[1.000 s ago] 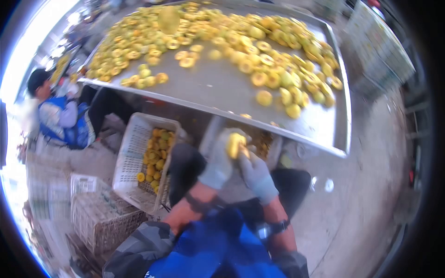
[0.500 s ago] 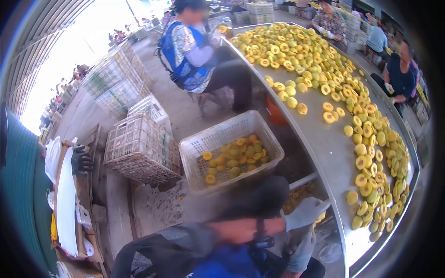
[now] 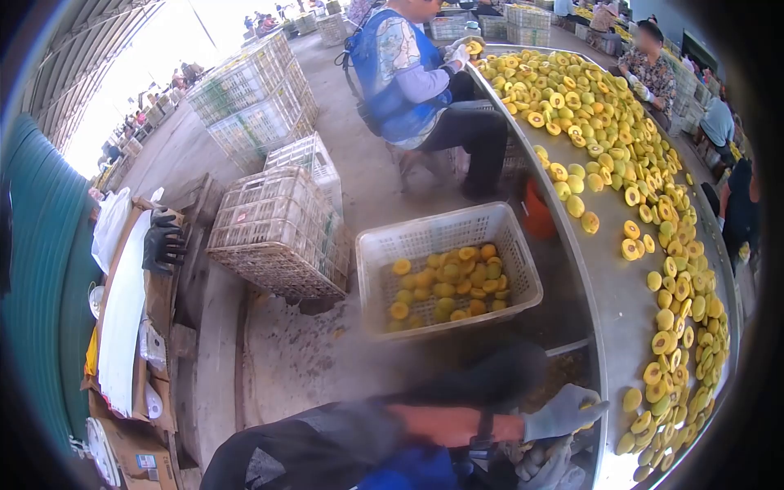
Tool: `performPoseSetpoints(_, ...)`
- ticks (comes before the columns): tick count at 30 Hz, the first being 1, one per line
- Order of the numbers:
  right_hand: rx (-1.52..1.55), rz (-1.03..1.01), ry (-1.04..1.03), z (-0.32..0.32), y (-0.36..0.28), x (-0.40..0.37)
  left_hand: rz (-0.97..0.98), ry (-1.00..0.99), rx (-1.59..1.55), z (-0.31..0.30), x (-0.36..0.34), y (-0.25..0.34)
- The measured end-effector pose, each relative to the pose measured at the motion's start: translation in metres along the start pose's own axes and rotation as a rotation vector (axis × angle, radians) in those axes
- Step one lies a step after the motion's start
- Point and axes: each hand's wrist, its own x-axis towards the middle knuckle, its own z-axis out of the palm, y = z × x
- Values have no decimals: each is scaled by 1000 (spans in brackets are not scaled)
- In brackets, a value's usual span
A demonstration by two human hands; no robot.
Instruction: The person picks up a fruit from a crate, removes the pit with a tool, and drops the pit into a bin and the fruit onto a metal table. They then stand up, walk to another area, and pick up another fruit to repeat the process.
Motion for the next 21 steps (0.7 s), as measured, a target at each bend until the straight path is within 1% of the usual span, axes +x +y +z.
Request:
performPoseSetpoints(1,-25,15,-6,49,-1,22,-8,-29,11,-4,2,8)
performPoseSetpoints(2,-50,31,-13,76,-2,36,-14,-56,21,-9,3,13)
performPoseSetpoints(3,-547,-61,177,60,-1,26,43,-90,81,-11,9,4)
performPoseSetpoints(4,-600,-35,330,47,-4,15,101,-124,141,-12,20,-13)
performPoseSetpoints(5,-584,-21,438,55,-3,25,157,-161,203,-16,24,-10)
performPoseSetpoints(8,-543,-14,630,56,-3,35,153,-340,60,-26,28,-1)
performPoseSetpoints(11,-519,-41,765,50,-3,36,15,-400,-71,-23,33,-10)
performPoseSetpoints(14,-492,-91,890,41,-5,36,-19,-397,-98,-18,37,-17)
performPoseSetpoints(17,-454,-141,1000,31,-6,38,-78,-299,-264,7,43,-61)
performPoseSetpoints(20,-424,-183,1087,22,-6,39,-197,-150,-380,22,36,-69)
performPoseSetpoints(21,-413,-193,1113,20,-5,40,-306,-91,-438,26,36,-69)
